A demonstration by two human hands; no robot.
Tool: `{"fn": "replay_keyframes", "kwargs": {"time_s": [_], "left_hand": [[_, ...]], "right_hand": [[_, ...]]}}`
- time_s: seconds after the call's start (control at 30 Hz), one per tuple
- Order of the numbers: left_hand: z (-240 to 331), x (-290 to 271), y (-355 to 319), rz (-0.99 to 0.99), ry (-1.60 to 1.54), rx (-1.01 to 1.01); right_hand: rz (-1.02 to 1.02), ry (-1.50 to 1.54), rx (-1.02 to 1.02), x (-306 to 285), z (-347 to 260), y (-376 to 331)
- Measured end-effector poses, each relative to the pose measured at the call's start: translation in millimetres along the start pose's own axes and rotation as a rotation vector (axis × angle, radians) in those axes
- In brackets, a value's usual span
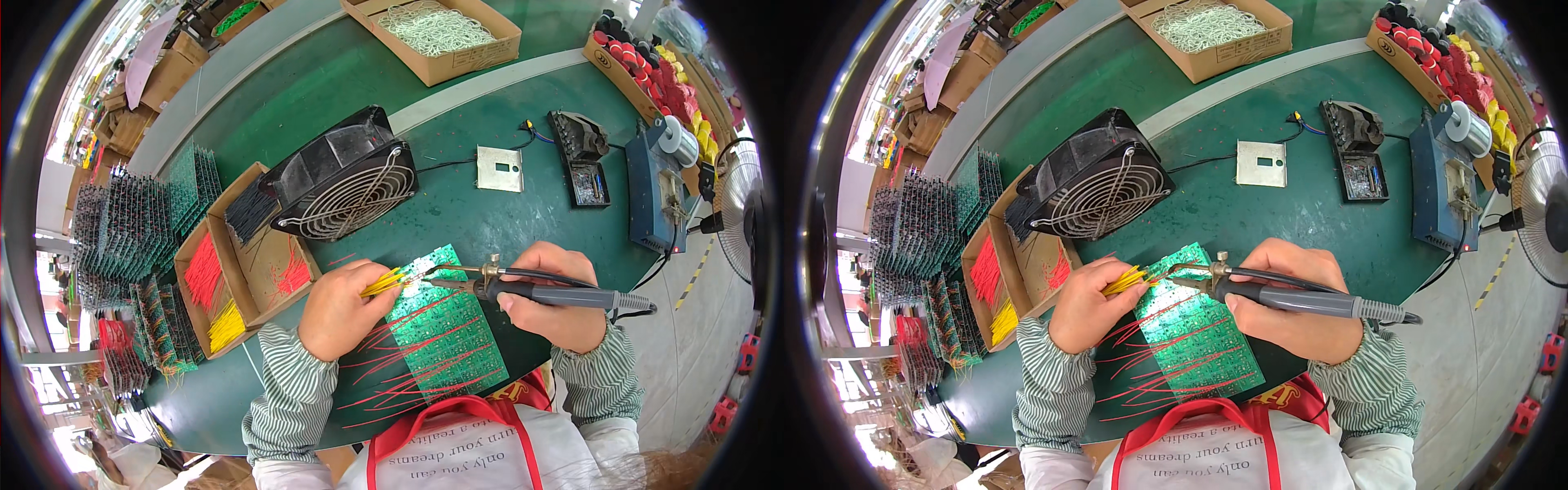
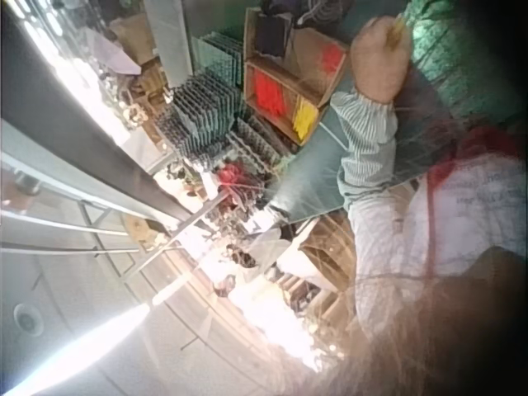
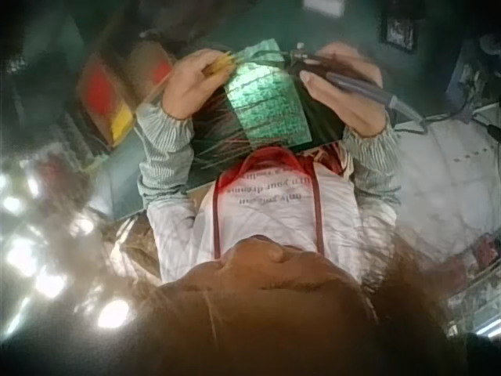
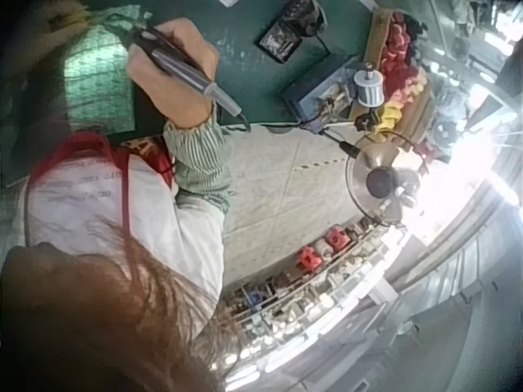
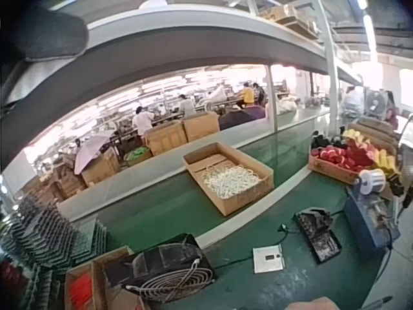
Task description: The person solders red, yellow, and black wires onto a circuit board using a soldering iron, retrieving wires from boxes on the table.
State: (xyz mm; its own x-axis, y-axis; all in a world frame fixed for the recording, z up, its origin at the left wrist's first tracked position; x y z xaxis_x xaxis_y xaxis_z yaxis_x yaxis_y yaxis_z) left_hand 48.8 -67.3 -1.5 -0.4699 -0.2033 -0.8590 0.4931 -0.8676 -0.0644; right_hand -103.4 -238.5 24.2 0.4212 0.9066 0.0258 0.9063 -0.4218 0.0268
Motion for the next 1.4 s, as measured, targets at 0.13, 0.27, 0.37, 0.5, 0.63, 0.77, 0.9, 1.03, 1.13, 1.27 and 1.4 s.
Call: {"fn": "replay_keyframes", "kwargs": {"time_s": [0.13,0.27,0.37,0.5,0.63,0.77,0.9,1.03,1.13,1.27,1.4], "left_hand": [[-9.1,-7.1,-5.8,0.046,-0.031,-0.024],[-15.9,-79.4,-25.6,0.604,0.538,-0.16],[13.2,-72.2,-21.0,0.503,0.341,-0.077],[30.8,-7.8,-1.8,0.096,0.144,0.033],[20.7,9.3,11.2,0.048,0.1,0.036],[19.3,12.8,15.7,0.01,0.06,0.023],[18.6,12.4,16.2,0.002,0.038,0.025],[18.0,12.2,16.3,0.016,0.017,0.03],[18.3,9.7,14.0,0.047,0.039,0.064],[12.8,-33.4,4.6,0.382,0.362,0.012],[28.0,-47.6,-1.1,0.517,0.486,0.064]], "right_hand": [[-0.005,-0.033,-0.016,-2.6,-1.6,-2.6],[0.017,-0.034,0.014,-9.1,-1.4,-6.5],[0.042,0.016,0.042,-15.6,4.3,-9.3],[0.069,0.022,0.057,-18.3,3.0,-9.3],[0.077,0.058,0.103,-16.1,6.7,-9.2],[0.084,0.048,0.142,-17.4,10.5,-6.7],[0.063,0.017,0.11,-16.1,11.3,-4.5],[0.058,0.032,0.089,-17.0,5.9,-3.5],[0.059,0.041,0.065,-18.8,3.4,-5.1],[0.072,0.025,0.068,-25.5,1.7,-10.0],[0.107,0.038,0.086,-31.7,3.5,-14.1]]}}
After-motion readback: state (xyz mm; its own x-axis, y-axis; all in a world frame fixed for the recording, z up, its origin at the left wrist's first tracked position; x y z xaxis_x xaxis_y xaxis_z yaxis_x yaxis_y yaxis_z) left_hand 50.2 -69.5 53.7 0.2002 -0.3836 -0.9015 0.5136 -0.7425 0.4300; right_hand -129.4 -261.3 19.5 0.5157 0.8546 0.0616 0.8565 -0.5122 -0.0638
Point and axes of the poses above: each hand's wrist, its own y-axis towards the middle knuckle, its own x-axis out of the palm, z = x × y, the point moved 6 cm from there along y, towards the middle knuckle, and after that the axes turned 13 degrees about y, right-handed, at the moved point
